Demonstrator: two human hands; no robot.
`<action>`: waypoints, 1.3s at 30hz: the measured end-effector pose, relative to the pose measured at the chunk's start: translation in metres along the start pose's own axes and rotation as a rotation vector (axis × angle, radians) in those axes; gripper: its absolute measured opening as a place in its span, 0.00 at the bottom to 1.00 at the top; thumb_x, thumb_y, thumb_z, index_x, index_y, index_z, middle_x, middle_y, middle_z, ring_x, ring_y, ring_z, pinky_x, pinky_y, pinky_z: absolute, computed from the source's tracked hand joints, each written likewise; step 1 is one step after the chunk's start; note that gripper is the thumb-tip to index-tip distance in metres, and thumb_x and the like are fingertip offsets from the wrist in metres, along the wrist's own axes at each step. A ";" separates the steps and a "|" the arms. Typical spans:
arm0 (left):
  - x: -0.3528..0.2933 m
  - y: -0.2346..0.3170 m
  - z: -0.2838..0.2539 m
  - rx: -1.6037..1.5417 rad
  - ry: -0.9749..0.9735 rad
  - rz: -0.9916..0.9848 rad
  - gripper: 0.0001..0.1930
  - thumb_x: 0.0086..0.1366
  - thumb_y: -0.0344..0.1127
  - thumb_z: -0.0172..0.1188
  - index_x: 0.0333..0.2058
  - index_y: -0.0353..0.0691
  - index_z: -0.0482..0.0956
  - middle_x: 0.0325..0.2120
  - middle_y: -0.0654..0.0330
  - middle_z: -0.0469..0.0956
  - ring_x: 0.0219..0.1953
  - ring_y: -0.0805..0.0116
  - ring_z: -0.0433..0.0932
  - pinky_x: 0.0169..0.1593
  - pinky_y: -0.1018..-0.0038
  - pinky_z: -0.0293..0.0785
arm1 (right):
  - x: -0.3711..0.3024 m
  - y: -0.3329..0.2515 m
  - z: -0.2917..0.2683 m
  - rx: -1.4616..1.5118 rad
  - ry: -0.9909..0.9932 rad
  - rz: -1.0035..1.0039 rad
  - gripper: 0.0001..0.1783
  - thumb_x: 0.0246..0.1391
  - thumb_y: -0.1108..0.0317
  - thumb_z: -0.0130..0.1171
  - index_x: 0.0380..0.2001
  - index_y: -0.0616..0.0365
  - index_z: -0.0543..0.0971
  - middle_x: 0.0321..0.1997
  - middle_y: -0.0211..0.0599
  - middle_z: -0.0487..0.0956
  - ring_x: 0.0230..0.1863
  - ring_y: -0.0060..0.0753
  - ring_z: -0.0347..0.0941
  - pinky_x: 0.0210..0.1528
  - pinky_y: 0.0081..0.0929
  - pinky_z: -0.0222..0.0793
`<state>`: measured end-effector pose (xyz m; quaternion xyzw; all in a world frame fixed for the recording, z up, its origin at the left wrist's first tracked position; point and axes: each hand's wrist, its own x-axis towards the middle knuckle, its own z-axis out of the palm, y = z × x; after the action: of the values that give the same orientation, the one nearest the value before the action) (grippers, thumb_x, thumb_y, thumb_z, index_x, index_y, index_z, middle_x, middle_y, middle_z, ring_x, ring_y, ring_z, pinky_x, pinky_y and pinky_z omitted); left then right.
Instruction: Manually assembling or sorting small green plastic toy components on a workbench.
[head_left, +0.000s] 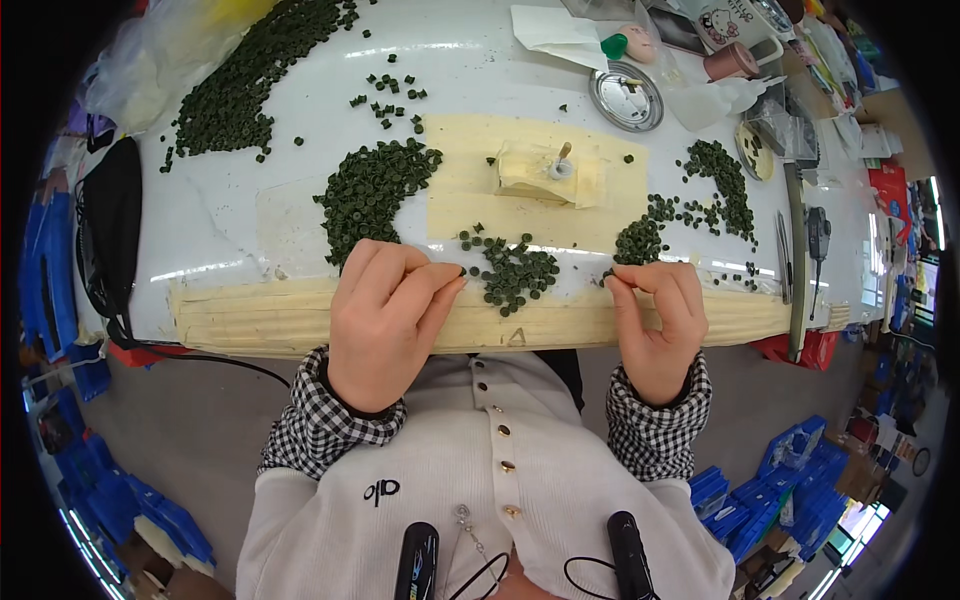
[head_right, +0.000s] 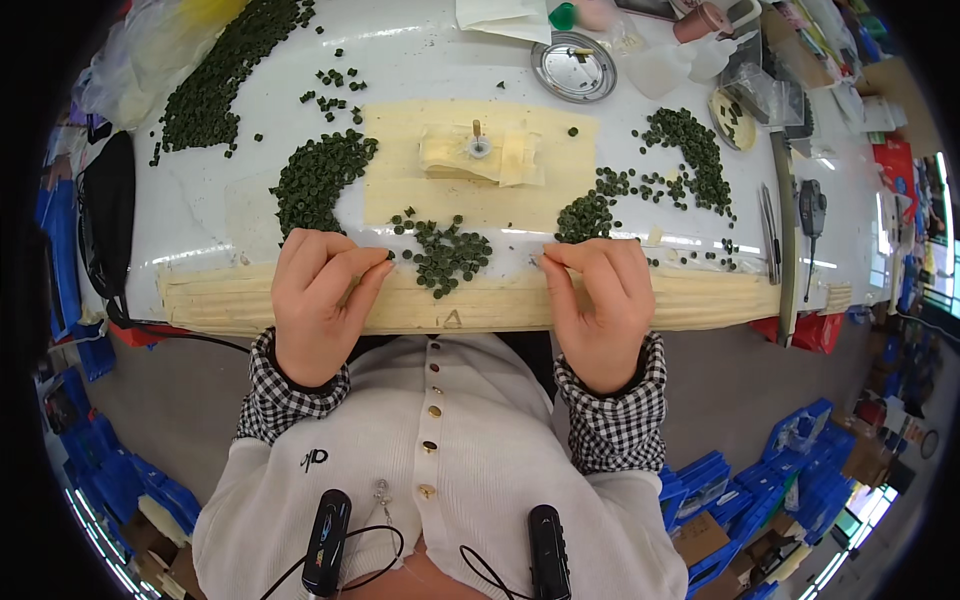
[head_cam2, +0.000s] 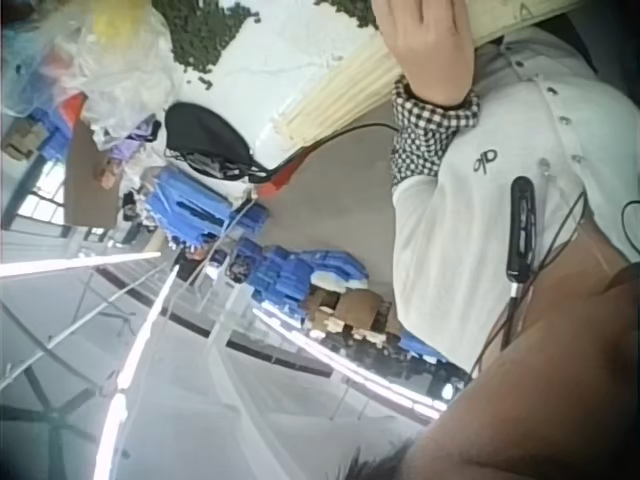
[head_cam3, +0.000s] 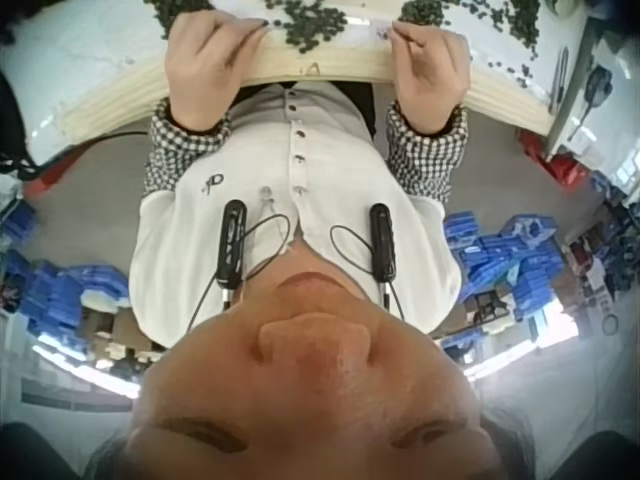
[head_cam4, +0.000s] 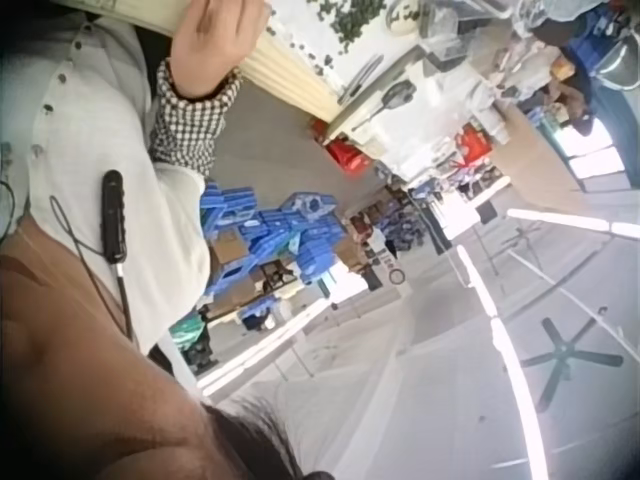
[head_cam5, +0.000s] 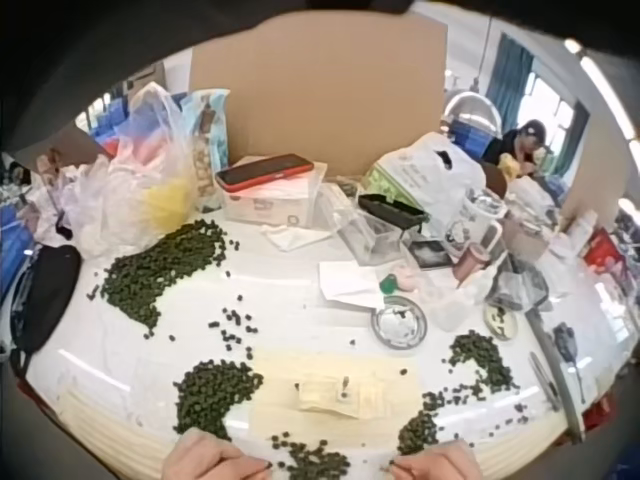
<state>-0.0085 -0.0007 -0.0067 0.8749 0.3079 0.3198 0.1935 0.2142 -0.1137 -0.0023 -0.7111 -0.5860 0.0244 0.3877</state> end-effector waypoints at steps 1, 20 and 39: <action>0.000 0.000 0.000 0.049 -0.011 0.027 0.10 0.46 0.23 0.67 0.30 0.36 0.79 0.25 0.61 0.72 0.29 0.62 0.69 0.31 0.71 0.67 | 0.000 0.002 -0.003 -0.027 -0.036 -0.026 0.10 0.40 0.80 0.65 0.30 0.62 0.80 0.27 0.37 0.75 0.30 0.38 0.69 0.32 0.29 0.65; -0.013 -0.014 -0.029 0.177 0.063 -0.086 0.10 0.45 0.24 0.69 0.27 0.39 0.79 0.24 0.63 0.72 0.31 0.62 0.67 0.32 0.71 0.67 | -0.003 -0.002 0.017 0.190 0.047 -0.029 0.09 0.46 0.86 0.61 0.32 0.66 0.76 0.32 0.45 0.80 0.33 0.37 0.78 0.38 0.25 0.72; -0.003 -0.012 -0.021 0.174 0.003 -0.098 0.07 0.48 0.23 0.66 0.27 0.36 0.78 0.24 0.61 0.71 0.30 0.61 0.66 0.33 0.69 0.65 | 0.003 -0.023 0.030 0.936 -0.126 0.405 0.10 0.50 0.85 0.59 0.38 0.69 0.79 0.38 0.42 0.81 0.40 0.28 0.78 0.45 0.20 0.74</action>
<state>-0.0300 0.0091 0.0004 0.8718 0.3773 0.2832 0.1317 0.1818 -0.0951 -0.0083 -0.5578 -0.3849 0.4018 0.6159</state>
